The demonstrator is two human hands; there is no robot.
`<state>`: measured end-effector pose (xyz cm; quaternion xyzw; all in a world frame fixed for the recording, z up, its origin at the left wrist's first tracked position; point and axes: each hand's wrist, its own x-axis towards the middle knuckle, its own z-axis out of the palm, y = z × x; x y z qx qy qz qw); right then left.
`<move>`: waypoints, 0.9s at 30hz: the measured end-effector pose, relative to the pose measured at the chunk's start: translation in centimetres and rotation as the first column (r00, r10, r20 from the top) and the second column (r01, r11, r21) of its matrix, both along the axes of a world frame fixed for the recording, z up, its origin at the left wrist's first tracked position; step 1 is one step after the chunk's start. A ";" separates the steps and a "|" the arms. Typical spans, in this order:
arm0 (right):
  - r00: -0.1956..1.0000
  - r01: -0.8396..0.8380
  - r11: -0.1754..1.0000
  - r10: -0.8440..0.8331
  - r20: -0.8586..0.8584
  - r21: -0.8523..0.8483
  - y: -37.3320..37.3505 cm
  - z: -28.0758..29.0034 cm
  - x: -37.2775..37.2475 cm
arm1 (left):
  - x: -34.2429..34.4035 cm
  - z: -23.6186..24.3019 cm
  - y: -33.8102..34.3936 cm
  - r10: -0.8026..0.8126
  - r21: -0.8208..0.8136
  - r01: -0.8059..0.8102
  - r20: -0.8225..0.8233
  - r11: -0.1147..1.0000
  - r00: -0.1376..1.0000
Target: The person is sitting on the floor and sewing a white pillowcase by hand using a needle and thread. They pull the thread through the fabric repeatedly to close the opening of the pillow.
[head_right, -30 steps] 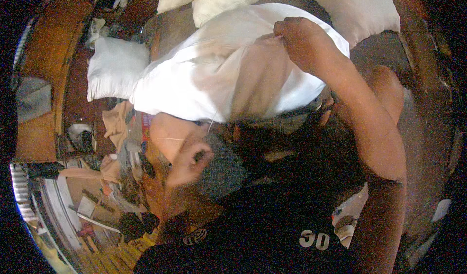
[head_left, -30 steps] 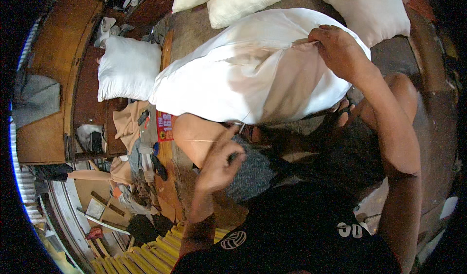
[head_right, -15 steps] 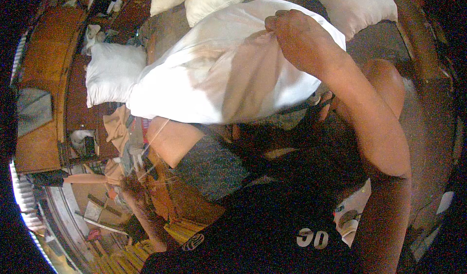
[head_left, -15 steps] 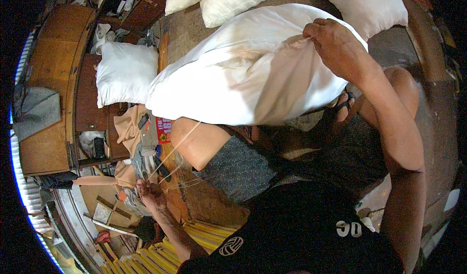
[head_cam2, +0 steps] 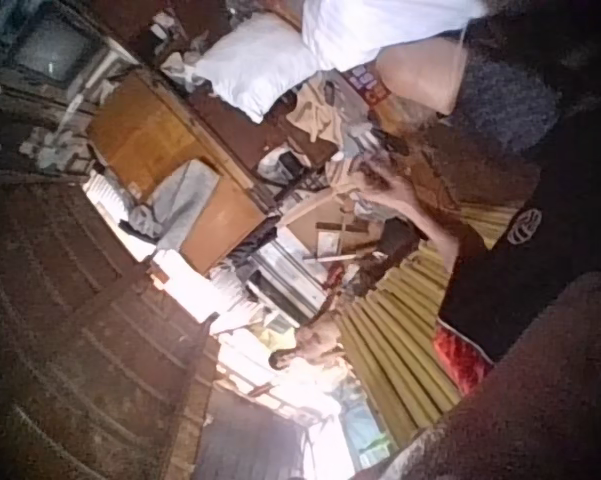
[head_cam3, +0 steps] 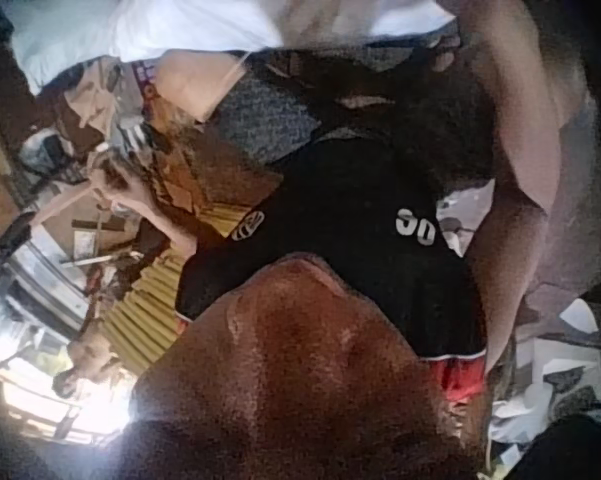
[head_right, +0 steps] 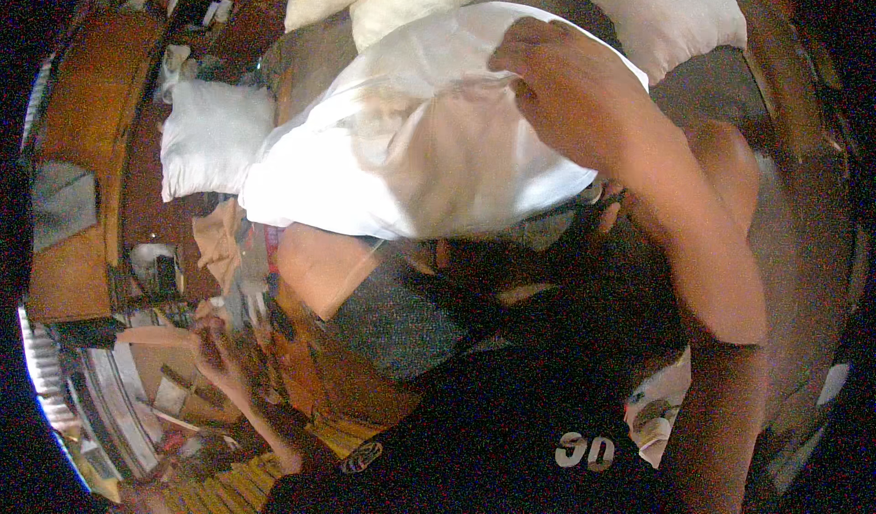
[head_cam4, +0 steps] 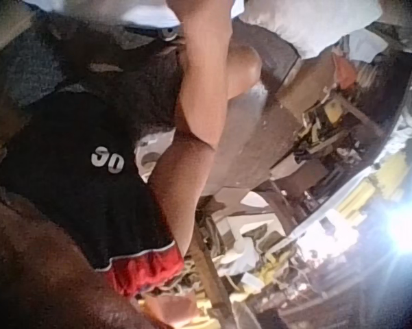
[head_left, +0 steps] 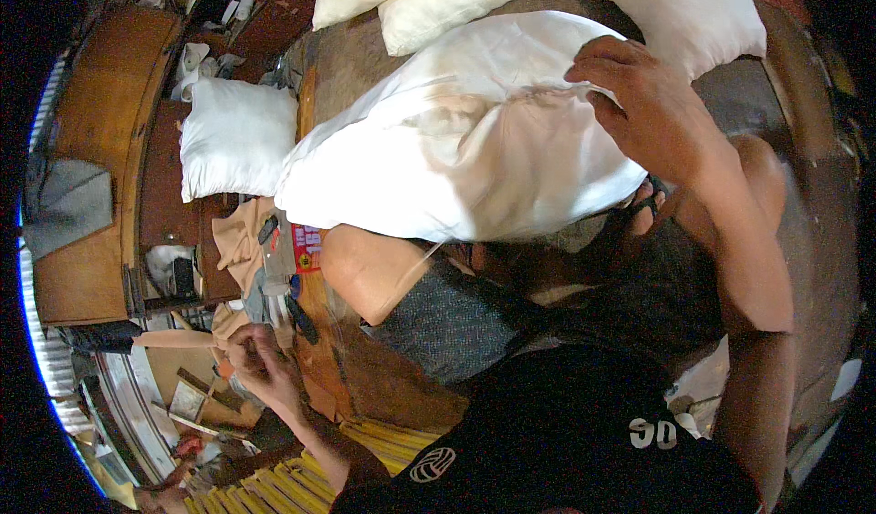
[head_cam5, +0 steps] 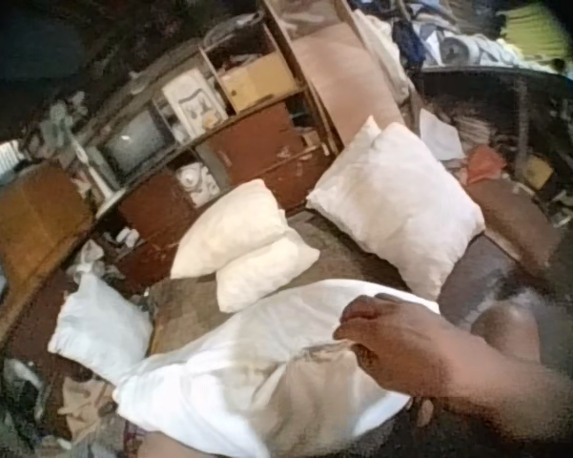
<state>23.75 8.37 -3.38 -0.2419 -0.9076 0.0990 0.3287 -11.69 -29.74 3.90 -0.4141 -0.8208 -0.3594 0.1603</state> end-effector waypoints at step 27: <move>0.794 -0.397 0.500 -0.234 -0.561 -0.769 -5.4 2.7 -1.9 | 13.4 -1.5 23.8 -0.638 -0.099 0.656 0.164 0.748 0.752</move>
